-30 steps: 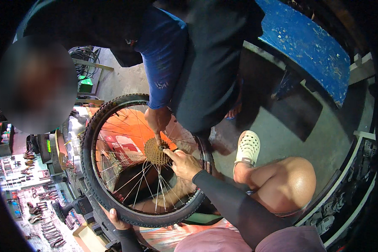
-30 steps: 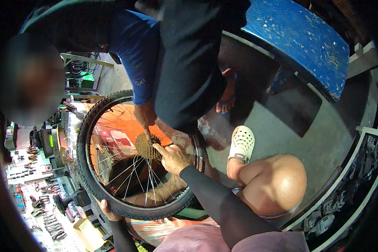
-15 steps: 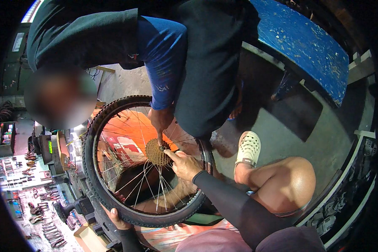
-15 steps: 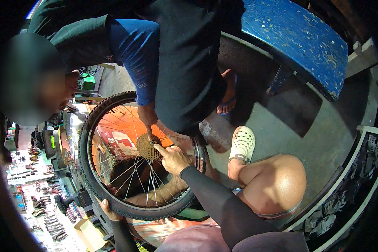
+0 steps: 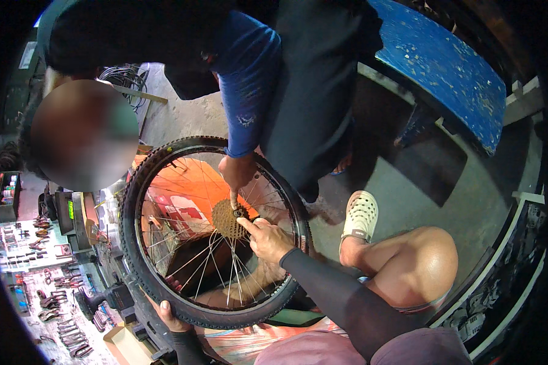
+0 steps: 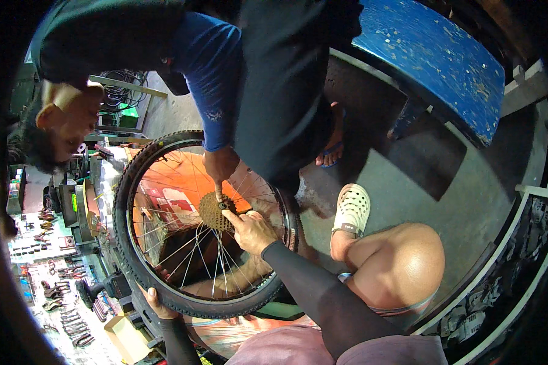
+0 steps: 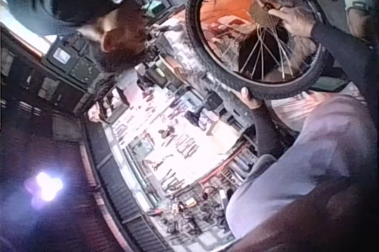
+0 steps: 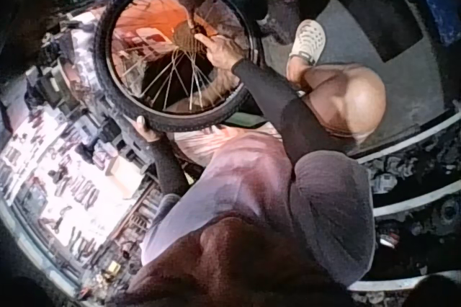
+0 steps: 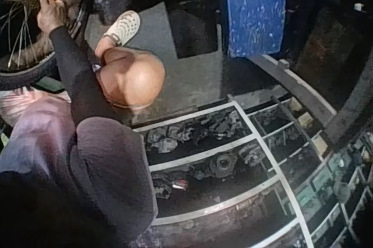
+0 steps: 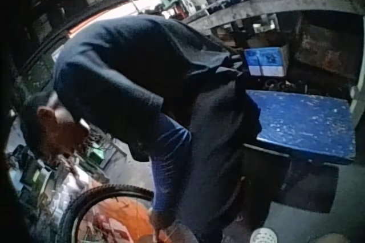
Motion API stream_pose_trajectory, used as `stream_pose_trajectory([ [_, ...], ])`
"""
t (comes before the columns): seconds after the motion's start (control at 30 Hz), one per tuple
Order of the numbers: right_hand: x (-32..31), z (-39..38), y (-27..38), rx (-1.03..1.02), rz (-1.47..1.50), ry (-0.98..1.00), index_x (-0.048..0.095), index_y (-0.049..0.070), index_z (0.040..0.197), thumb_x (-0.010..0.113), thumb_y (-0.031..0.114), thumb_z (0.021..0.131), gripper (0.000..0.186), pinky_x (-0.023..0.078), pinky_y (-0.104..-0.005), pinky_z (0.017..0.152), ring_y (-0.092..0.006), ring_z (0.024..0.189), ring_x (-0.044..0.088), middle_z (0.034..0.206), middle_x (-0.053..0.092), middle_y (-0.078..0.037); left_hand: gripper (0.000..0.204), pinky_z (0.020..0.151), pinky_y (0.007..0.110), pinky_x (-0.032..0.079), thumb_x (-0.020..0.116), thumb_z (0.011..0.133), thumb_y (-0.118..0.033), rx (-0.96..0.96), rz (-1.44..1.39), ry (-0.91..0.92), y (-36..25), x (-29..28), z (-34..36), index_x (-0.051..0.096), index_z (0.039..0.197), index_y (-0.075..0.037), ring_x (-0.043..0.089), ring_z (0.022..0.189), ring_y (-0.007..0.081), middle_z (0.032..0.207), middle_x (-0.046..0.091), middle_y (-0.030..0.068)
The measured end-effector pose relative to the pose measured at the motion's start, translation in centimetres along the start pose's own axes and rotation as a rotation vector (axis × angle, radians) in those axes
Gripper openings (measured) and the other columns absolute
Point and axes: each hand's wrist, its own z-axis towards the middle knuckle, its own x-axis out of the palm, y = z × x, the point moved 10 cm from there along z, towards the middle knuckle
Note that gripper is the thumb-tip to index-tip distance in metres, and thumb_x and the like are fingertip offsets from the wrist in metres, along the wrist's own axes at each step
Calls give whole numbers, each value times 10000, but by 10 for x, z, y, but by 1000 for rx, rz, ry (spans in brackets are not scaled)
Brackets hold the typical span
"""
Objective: The person sits on the floor in a workshop and works on a bicycle wheel, using a spoke wrench to adjust the spokes and cassette area. Another person briefly joins to assist with the wheel before leaving.
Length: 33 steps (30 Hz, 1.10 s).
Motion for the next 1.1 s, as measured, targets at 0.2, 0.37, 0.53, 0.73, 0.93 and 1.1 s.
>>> stream_pose_trajectory([
  [0.2,0,-1,-2,10,13,31,436,234,1622,669,85,934,741,582,-543,848,-447,956,698,1071,612,-184,1041,992,445,569,769,817,-615,1,18,1,0,0,0,412,1598,-27,691,1166,323,1344,647,220],
  [0.37,4,-4,-3,-27,-58,23,417,211,1654,708,58,893,829,542,-523,917,-399,960,670,1002,646,-173,1043,997,448,567,761,816,-626,0,27,-16,1,-1,0,414,1594,-25,691,1169,326,1346,650,223],
  [0.53,32,-6,-25,-73,-133,-13,383,279,1662,713,55,894,865,598,-520,873,-410,990,709,1072,623,-184,997,1007,460,566,740,839,-616,9,24,5,-1,3,0,425,1583,-32,693,1166,329,1352,651,222],
  [0.73,11,-5,-9,-17,-92,53,396,258,1647,711,51,896,840,603,-513,860,-395,976,716,1064,638,-169,1029,1018,474,564,740,836,-615,5,37,-4,2,-1,-2,381,1606,-35,694,1152,345,1350,652,241],
  [0.93,16,-4,-16,-76,-38,-42,448,211,1610,710,18,871,808,601,-513,830,-394,943,718,1049,645,-170,1004,1028,480,559,722,856,-618,14,46,46,8,-8,3,381,1617,-59,693,1173,340,1370,654,232],
  [1.1,15,-4,-15,-34,10,-37,495,168,1603,714,36,881,766,555,-508,925,-380,953,700,956,692,-145,997,1029,472,562,725,865,-614,15,35,56,7,-5,2,380,1626,-70,692,1186,330,1388,651,223],
])
